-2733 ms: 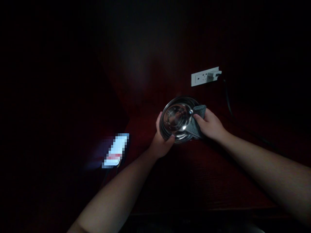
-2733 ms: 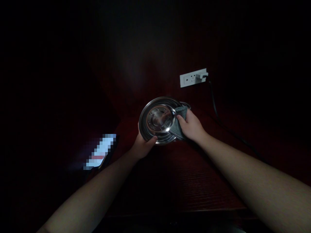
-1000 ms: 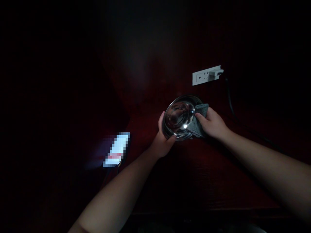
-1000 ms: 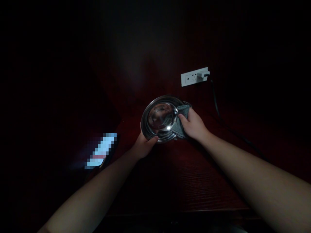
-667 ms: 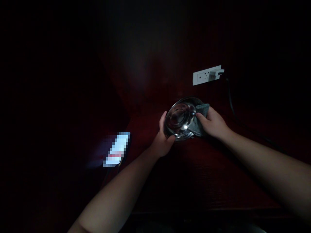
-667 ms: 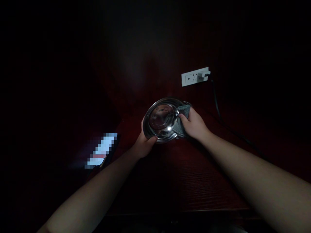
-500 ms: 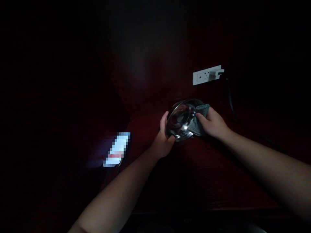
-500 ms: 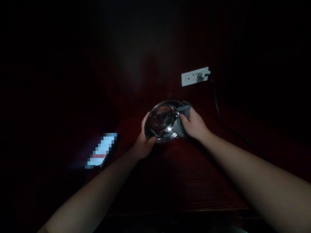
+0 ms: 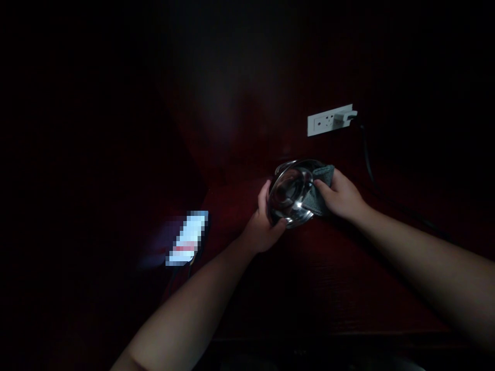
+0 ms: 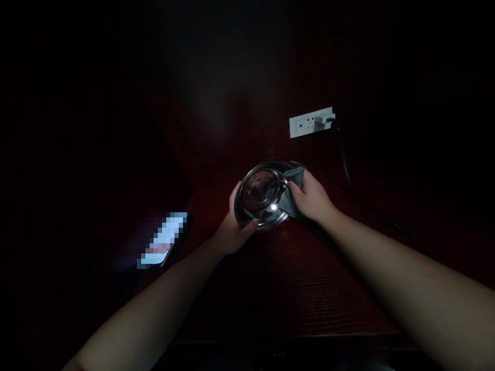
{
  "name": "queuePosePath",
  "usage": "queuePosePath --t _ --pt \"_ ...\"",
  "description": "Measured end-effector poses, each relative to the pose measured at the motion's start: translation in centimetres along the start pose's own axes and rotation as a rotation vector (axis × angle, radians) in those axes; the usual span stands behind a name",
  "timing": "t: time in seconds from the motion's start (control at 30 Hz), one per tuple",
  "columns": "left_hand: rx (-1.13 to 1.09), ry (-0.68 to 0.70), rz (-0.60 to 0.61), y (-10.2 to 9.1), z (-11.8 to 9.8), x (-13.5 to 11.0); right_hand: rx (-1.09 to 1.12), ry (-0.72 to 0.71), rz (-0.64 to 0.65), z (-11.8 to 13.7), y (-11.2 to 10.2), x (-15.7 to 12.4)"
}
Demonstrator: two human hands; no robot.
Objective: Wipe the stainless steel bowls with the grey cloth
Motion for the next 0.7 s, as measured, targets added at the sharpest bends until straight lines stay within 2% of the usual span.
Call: queuePosePath --t 0.2,0.7 --pt "0.023 0.027 -0.010 -0.02 -0.41 0.02 0.006 0.013 0.004 0.05 0.07 -0.03" --pt "0.027 0.016 -0.014 -0.15 0.06 0.12 0.011 0.008 0.002 0.08 0.01 -0.09"
Point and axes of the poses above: each hand's wrist, its own x-axis towards the middle knuckle, its own y-axis out of the palm, z = x × y, the point moved 6 cm from there along x, towards the middle knuckle, and after that the axes turned 1 degree about z, right-handed, at the moved point
